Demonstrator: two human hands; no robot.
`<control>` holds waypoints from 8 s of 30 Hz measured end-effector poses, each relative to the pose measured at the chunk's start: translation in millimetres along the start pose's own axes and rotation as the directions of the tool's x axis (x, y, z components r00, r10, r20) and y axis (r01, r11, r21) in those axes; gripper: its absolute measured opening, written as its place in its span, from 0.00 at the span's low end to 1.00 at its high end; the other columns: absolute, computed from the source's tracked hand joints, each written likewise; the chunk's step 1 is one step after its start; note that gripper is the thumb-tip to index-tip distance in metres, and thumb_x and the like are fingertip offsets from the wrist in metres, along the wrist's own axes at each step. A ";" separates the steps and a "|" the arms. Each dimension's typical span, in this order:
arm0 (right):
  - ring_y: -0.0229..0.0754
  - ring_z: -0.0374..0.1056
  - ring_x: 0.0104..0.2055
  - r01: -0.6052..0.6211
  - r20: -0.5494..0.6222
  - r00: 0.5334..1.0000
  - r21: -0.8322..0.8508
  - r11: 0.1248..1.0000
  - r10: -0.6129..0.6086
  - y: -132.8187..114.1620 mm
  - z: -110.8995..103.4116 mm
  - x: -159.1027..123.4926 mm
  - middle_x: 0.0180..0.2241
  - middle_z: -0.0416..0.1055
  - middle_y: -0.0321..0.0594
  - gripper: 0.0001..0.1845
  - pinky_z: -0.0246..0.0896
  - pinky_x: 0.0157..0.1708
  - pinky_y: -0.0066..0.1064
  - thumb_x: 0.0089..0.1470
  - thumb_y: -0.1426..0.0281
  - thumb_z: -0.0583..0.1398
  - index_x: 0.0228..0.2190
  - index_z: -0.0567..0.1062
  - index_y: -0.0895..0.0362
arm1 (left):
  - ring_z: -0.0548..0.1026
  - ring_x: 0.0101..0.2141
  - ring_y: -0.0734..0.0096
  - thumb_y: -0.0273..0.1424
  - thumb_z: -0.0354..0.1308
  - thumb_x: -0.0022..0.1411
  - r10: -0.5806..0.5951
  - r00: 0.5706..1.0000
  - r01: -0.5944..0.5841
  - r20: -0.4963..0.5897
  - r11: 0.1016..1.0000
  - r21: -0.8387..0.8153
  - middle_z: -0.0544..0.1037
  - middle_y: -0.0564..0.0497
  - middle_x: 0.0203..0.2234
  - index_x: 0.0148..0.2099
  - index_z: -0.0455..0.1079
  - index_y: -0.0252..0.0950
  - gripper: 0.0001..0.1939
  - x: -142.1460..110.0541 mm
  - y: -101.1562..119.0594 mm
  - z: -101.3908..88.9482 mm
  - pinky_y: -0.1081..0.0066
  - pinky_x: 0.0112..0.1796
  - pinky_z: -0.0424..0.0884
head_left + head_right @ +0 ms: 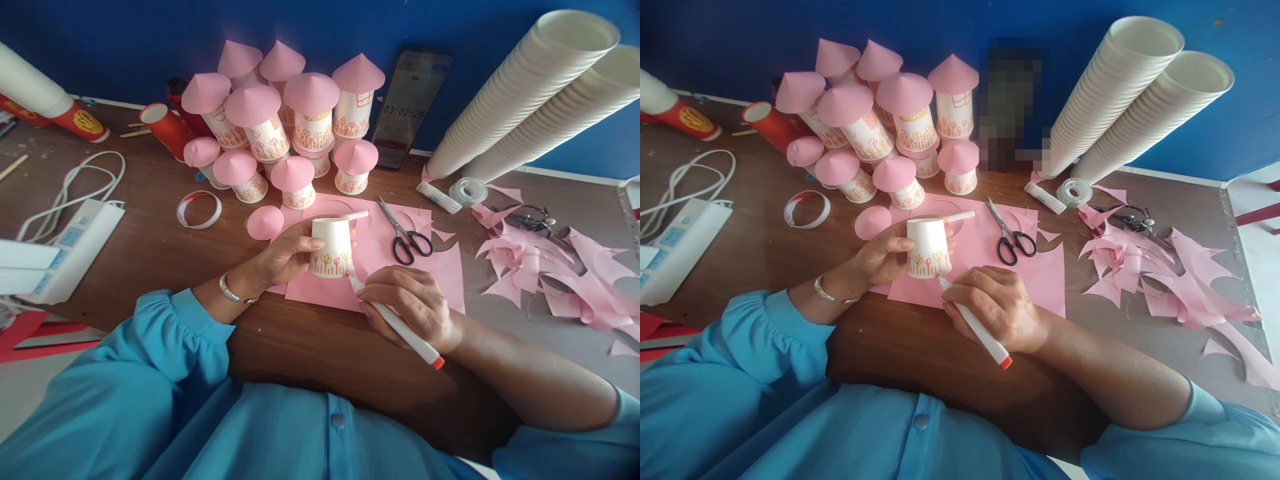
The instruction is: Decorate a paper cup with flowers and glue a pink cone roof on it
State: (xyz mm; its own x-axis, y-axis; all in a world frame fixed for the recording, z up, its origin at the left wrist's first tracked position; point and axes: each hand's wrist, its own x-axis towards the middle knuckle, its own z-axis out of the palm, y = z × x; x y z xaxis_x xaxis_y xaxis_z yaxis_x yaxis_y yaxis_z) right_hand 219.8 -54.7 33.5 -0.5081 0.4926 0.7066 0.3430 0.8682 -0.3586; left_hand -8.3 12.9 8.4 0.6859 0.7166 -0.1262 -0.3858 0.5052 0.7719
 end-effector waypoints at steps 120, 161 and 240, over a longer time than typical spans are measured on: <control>0.40 0.75 0.31 -0.079 -0.051 0.996 0.019 0.997 0.080 -0.4 7.6 -3.1 0.30 0.75 0.40 0.11 0.74 0.29 0.31 0.59 0.78 0.63 0.43 0.71 0.58 | 0.81 0.48 0.54 0.40 0.72 0.57 0.009 1.000 -0.006 -0.029 0.995 0.100 0.82 0.42 0.47 0.63 0.69 0.40 0.33 1.5 -2.9 6.4 0.59 0.46 0.76; 0.39 0.75 0.30 -0.044 -0.029 0.999 0.019 0.999 0.045 -1.0 1.0 2.1 0.30 0.75 0.38 0.13 0.74 0.29 0.30 0.59 0.80 0.62 0.44 0.70 0.57 | 0.77 0.56 0.44 0.34 0.67 0.59 0.003 0.999 -0.002 -0.039 0.999 0.032 0.78 0.38 0.56 0.61 0.71 0.38 0.28 -0.8 -4.5 -2.0 0.52 0.50 0.75; 0.39 0.74 0.32 -0.060 -0.007 0.998 0.047 0.997 0.060 -1.6 7.7 -2.8 0.32 0.76 0.40 0.12 0.73 0.29 0.30 0.60 0.79 0.63 0.45 0.70 0.58 | 0.80 0.46 0.53 0.42 0.72 0.57 -0.002 0.998 0.007 -0.059 0.995 0.099 0.81 0.41 0.48 0.63 0.69 0.39 0.34 -0.7 -5.0 2.2 0.62 0.42 0.76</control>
State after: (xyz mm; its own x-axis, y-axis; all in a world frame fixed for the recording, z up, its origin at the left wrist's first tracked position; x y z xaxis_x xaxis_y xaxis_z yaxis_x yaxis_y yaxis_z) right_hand 214.6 -57.0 27.3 -0.4812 0.5435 0.6878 0.3354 0.8391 -0.4283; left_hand -5.5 8.8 6.0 0.6491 0.7429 -0.1638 -0.3177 0.4604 0.8289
